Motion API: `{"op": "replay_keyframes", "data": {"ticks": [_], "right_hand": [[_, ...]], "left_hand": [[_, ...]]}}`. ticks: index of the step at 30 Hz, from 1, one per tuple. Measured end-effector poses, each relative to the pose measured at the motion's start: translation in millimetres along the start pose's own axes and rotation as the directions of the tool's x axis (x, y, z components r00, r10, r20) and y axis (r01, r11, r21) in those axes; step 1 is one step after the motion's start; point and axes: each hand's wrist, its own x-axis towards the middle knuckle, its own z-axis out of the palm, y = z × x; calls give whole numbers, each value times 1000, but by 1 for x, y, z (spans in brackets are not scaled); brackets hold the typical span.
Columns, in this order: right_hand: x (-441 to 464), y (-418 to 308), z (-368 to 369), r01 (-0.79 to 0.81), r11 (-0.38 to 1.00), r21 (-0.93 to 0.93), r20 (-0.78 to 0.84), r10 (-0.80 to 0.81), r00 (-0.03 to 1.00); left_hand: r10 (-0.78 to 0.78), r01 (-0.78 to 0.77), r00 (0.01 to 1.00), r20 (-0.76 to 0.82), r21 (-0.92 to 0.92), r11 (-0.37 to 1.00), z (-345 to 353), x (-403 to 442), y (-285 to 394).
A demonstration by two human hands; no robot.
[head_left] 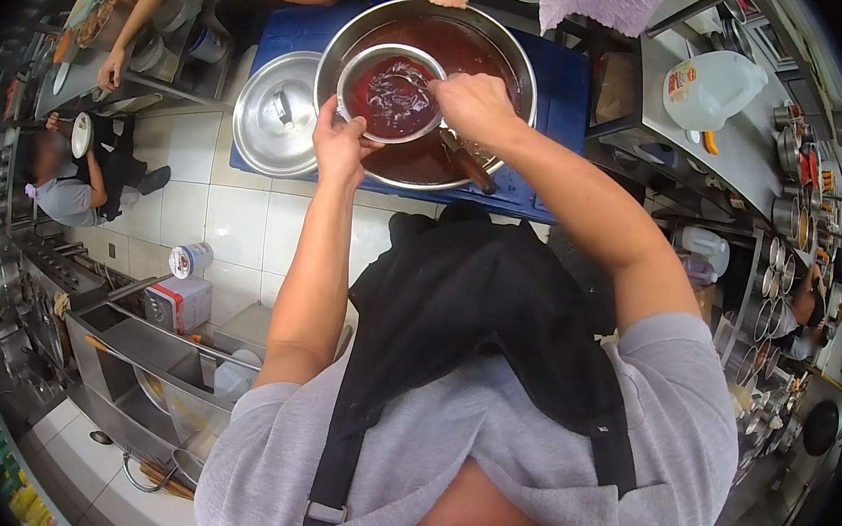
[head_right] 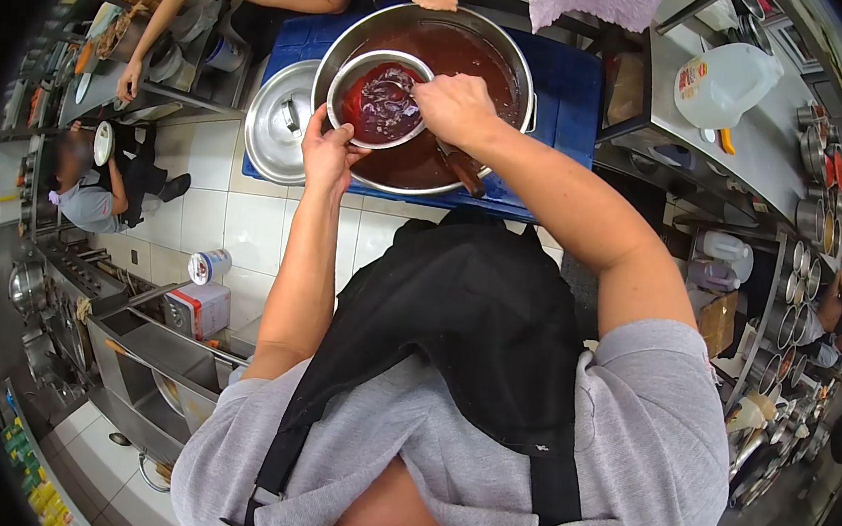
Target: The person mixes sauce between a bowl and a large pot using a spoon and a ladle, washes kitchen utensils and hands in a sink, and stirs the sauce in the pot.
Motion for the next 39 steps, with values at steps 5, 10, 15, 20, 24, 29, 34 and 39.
{"op": "replay_keyframes", "data": {"ticks": [5,10,15,20,24,29,34,39], "right_hand": [[-26,7,-11,41,999,-23,121,-38,992],[-28,-23,-25,-46,991,122,274,11,962],[-7,-21,-8,-23,996,90,79,16,997],[-10,9,-3,-6,999,-42,68,9,998],[-30,-4,-10,6,1000,25,205,-11,979],[-19,-31,-10,-54,983,175,156,26,987],[-1,-14,11,-84,993,80,128,74,989],[-21,-7,-7,-17,1000,9,144,16,990]], "left_hand": [[22,-22,1000,-13,15,1000,-3,1,2],[34,-34,999,-21,4,999,0,-1,-2],[10,-10,1000,-23,32,999,2,-2,1],[21,-21,1000,-17,20,1000,-1,0,3],[43,-43,999,-32,5,999,0,4,0],[23,-23,1000,-20,6,1000,-3,4,-6],[-8,7,999,-38,-26,1000,-3,1,0],[-7,7,999,-41,6,1000,-8,4,0]]}}
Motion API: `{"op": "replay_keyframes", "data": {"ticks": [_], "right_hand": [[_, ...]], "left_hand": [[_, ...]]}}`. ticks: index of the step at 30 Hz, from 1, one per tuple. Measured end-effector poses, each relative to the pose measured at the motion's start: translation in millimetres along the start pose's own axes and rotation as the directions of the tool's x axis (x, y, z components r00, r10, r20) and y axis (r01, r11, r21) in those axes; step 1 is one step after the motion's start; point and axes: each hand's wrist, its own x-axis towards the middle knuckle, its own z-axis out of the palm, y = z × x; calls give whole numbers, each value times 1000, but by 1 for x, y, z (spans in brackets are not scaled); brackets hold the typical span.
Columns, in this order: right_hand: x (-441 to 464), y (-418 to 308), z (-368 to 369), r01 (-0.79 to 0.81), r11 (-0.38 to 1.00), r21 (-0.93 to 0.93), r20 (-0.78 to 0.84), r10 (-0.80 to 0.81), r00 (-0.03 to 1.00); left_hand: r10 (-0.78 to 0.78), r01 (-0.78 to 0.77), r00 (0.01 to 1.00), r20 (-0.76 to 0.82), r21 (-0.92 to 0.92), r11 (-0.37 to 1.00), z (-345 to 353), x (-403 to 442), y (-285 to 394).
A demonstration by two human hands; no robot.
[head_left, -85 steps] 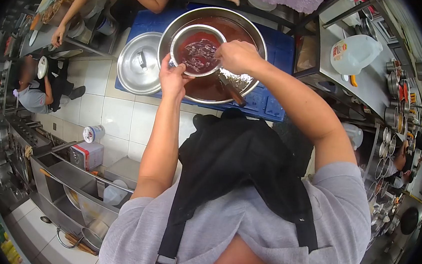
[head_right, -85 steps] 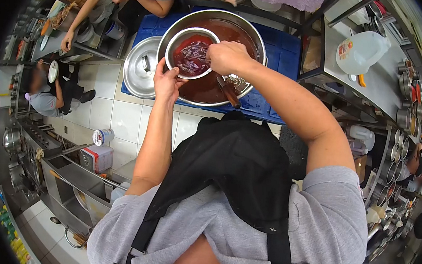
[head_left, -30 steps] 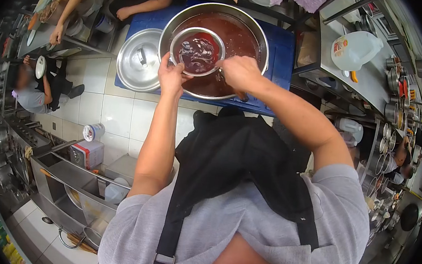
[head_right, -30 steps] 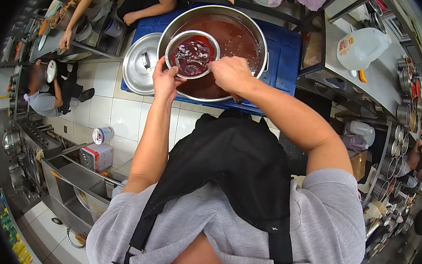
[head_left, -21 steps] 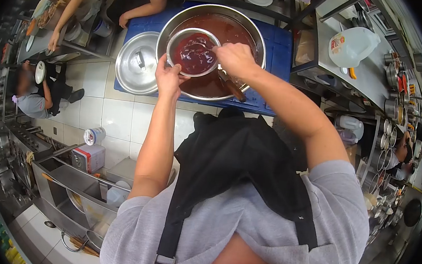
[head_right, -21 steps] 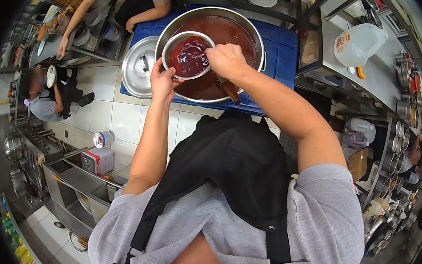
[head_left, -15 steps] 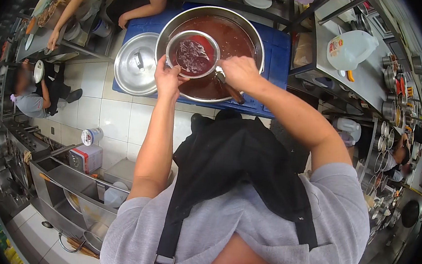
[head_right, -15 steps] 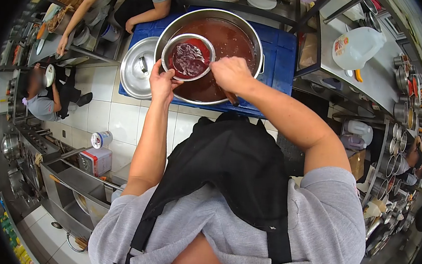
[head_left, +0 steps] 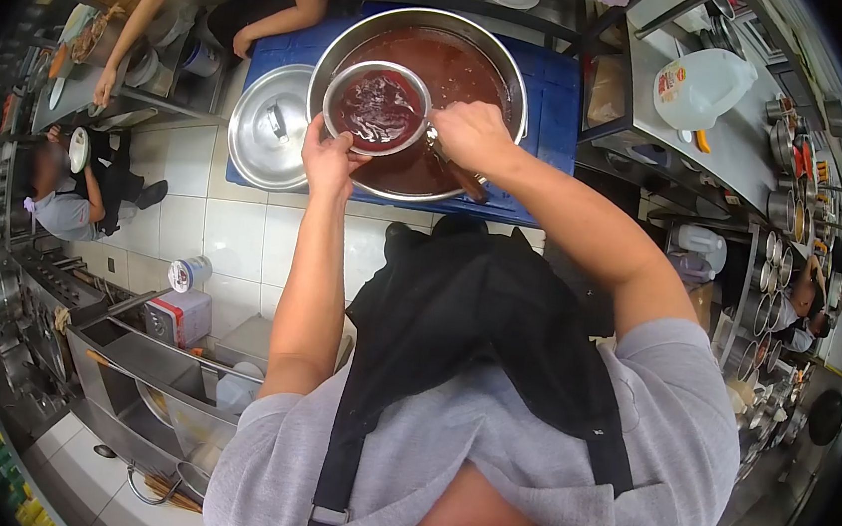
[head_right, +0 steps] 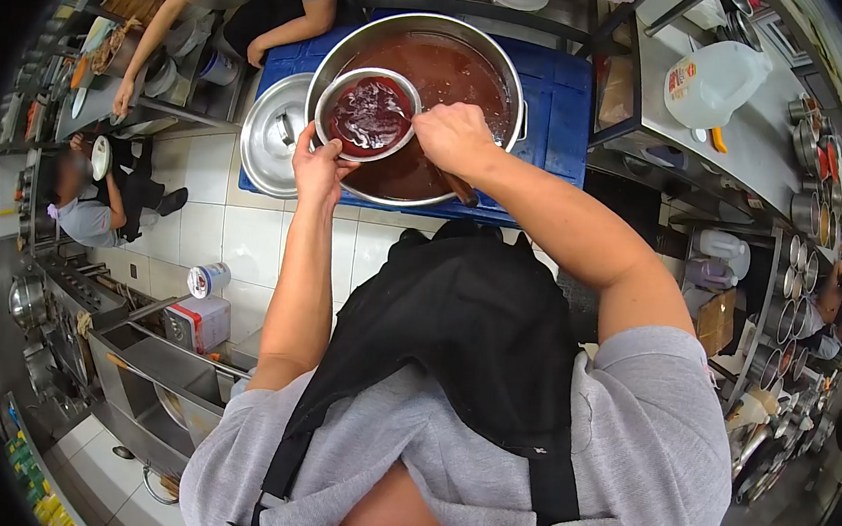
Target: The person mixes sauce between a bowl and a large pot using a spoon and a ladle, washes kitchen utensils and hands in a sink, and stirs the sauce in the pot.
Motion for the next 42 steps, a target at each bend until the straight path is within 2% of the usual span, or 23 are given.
{"op": "replay_keyframes", "data": {"ticks": [2,3,6,11,14,15,17,18,19,20,21,22,25,26,28,30,36,39,42], "right_hand": [[-4,-7,-2,-8,1000,1,140,8,990],[-4,-11,-2,-8,1000,2,141,8,990],[2,-26,-7,2,990,139,79,-13,997],[28,-13,9,-35,989,147,-2,36,999],[21,4,-5,-96,983,158,-17,100,995],[17,10,-8,-95,983,158,-18,99,995],[11,25,-13,-175,973,152,44,170,984],[6,32,-11,-189,964,187,-1,192,981],[2,37,-10,-191,963,191,-6,196,981],[-2,43,-9,-218,954,207,-22,227,974],[-7,48,-9,-246,943,223,-37,260,965],[-9,53,-6,-249,942,224,-42,264,963],[-21,61,-4,-274,923,272,-43,296,954],[-24,65,0,-266,919,292,-61,295,954],[-36,70,-1,-263,912,315,-81,301,950],[-45,76,6,-248,905,346,-127,307,943],[-60,86,14,-257,877,405,-96,320,942],[-60,85,22,-185,898,400,-166,269,949],[-56,81,24,-163,904,394,-150,238,960]], "left_hand": [[6,-7,1000,9,17,1000,-3,4,-6],[4,-4,1000,6,2,1000,-3,4,-7],[-13,14,1000,12,-41,999,-1,3,-8],[-43,45,998,35,-50,998,1,4,-4],[45,-50,998,49,117,992,8,9,10],[46,-51,998,48,117,992,9,12,15],[138,-161,986,92,329,930,15,20,28],[142,-176,984,111,410,895,16,27,32],[145,-180,983,116,414,892,18,34,37],[201,-252,968,153,632,733,20,40,41],[244,-306,948,205,800,516,23,43,44],[246,-314,945,215,802,508,28,44,45],[466,-418,835,293,888,192,41,46,44],[465,-425,832,303,887,181,44,47,45],[517,-506,761,391,857,97,47,45,47],[484,-500,771,414,864,59,51,38,54],[428,-514,750,505,852,-104,53,19,70],[408,-523,741,534,839,-149,52,9,74],[438,-554,708,554,820,-142,52,-1,75]]}}
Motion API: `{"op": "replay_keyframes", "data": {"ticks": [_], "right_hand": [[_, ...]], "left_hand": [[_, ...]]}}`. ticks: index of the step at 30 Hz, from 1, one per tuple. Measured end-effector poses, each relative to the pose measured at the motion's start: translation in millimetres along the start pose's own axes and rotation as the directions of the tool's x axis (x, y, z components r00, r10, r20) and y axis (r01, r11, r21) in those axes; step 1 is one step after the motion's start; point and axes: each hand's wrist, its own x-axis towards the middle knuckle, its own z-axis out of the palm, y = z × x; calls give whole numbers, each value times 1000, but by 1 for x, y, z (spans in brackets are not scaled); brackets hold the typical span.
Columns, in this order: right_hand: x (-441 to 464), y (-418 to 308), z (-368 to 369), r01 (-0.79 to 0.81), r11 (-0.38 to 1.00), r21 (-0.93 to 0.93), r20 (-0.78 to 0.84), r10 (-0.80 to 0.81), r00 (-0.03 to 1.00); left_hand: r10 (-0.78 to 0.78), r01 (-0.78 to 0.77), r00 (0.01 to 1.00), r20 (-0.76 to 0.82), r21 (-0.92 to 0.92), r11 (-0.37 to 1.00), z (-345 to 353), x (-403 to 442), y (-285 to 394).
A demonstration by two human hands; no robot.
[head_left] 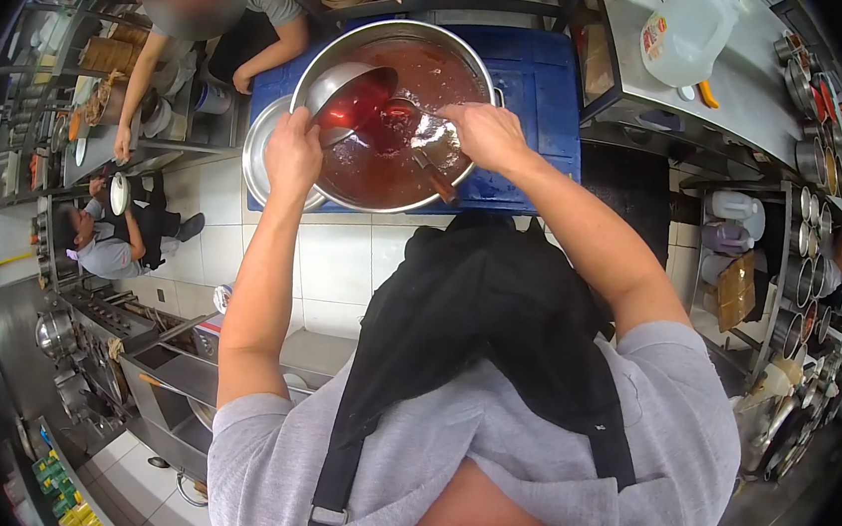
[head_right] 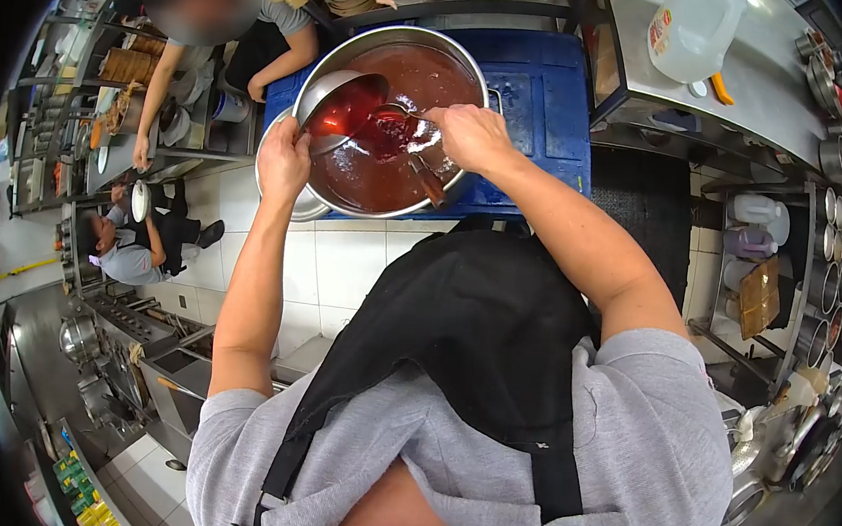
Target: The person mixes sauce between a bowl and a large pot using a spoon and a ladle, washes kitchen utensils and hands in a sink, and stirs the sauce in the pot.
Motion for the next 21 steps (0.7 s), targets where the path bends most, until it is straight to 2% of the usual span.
{"op": "replay_keyframes", "data": {"ticks": [10,14,21], "right_hand": [[10,-12,-1,119,993,2,-113,-118,987],[10,-20,1,179,981,75,-208,-160,965],[14,-10,16,220,972,79,-256,-193,947]], "left_hand": [[-11,3,988,-156,-50,999,-12,-13,5],[20,-44,968,-252,-91,995,-6,-22,6],[-14,-58,940,-341,-199,978,16,-35,4]]}}
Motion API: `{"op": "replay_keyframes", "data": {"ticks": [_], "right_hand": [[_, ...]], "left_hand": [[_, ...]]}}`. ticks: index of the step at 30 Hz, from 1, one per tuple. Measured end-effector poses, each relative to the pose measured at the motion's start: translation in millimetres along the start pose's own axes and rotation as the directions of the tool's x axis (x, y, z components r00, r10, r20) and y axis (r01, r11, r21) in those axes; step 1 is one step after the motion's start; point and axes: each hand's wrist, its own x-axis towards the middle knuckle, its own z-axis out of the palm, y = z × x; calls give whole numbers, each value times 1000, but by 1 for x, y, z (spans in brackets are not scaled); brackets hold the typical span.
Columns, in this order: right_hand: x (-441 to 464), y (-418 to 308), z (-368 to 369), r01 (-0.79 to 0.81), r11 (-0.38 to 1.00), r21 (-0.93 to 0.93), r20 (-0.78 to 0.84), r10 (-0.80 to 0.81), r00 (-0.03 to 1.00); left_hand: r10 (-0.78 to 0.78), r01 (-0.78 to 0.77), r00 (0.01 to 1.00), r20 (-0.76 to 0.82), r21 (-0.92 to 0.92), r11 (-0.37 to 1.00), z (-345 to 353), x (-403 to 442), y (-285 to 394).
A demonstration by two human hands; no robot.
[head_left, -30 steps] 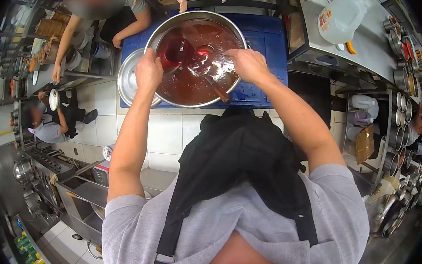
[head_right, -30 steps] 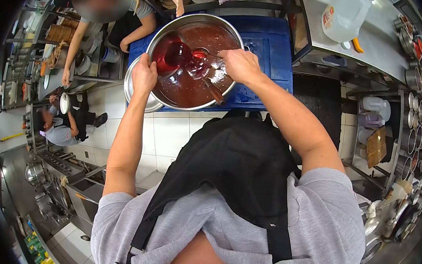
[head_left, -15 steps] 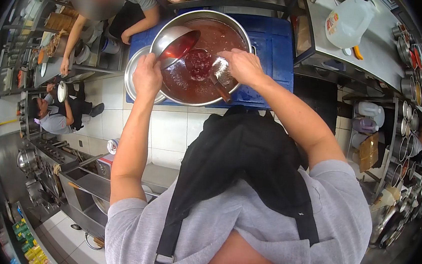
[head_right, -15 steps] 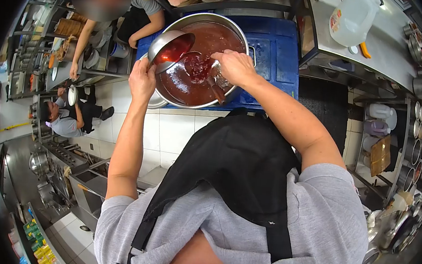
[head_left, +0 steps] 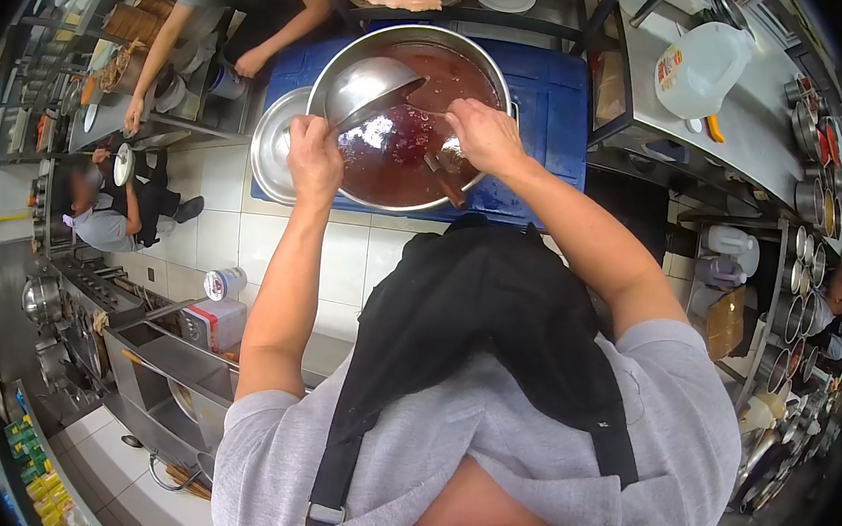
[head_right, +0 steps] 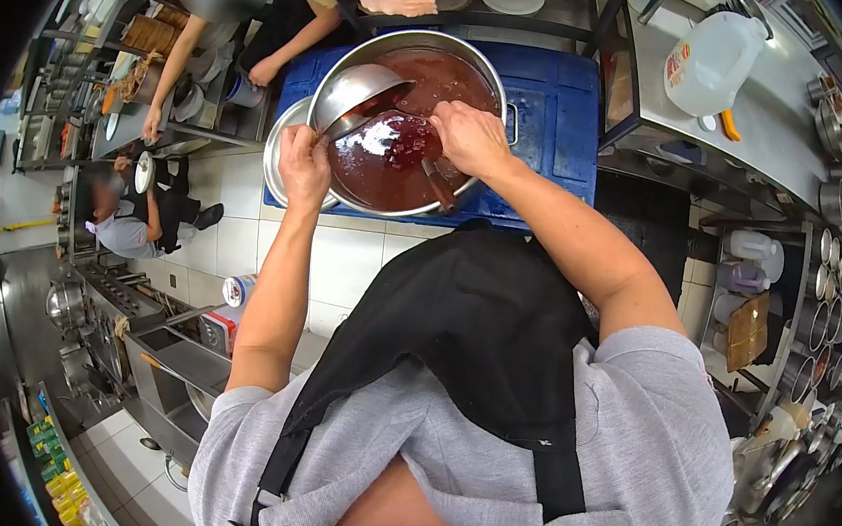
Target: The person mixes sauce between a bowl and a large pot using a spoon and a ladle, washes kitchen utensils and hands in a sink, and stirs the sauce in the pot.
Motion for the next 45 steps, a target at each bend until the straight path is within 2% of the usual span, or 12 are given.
{"op": "replay_keyframes", "data": {"ticks": [8,12,17,21,23,24,26,29,32,36,41,45], "right_hand": [[1,-4,2,-57,998,7,70,56,996],[3,-4,7,-26,999,22,71,24,997],[8,2,17,-44,994,-96,162,59,985],[6,-6,20,-11,998,-64,170,21,985],[8,-3,27,-87,988,-124,229,113,967],[7,-5,27,-86,989,-122,228,112,967],[6,-7,26,11,1000,-19,144,-8,990],[7,-5,32,-60,993,-103,223,82,971],[6,-6,30,-4,999,-47,172,12,985],[5,-9,30,-4,996,-92,205,23,978],[5,-15,30,34,998,-53,166,-25,986],[9,-12,35,-17,993,-114,195,39,980]], "left_hand": [[5,-8,999,-49,-67,998,9,-8,-13],[-37,30,997,-64,-106,994,10,-9,-14],[-42,34,997,-69,-118,992,10,-10,-14],[-38,28,996,-84,-119,993,10,-11,-16],[-49,40,996,-75,-117,992,11,-13,-18],[-57,49,996,-66,-116,992,10,-13,-18],[-52,44,996,-70,-113,993,9,-13,-19],[-62,54,996,-63,-119,991,7,-15,-16],[-77,68,995,-67,-127,990,7,-15,-18],[-66,58,995,-71,-110,992,3,-17,-17],[-101,93,993,-60,-128,987,2,-18,-18],[-114,105,992,-61,-135,985,3,-19,-19]]}}
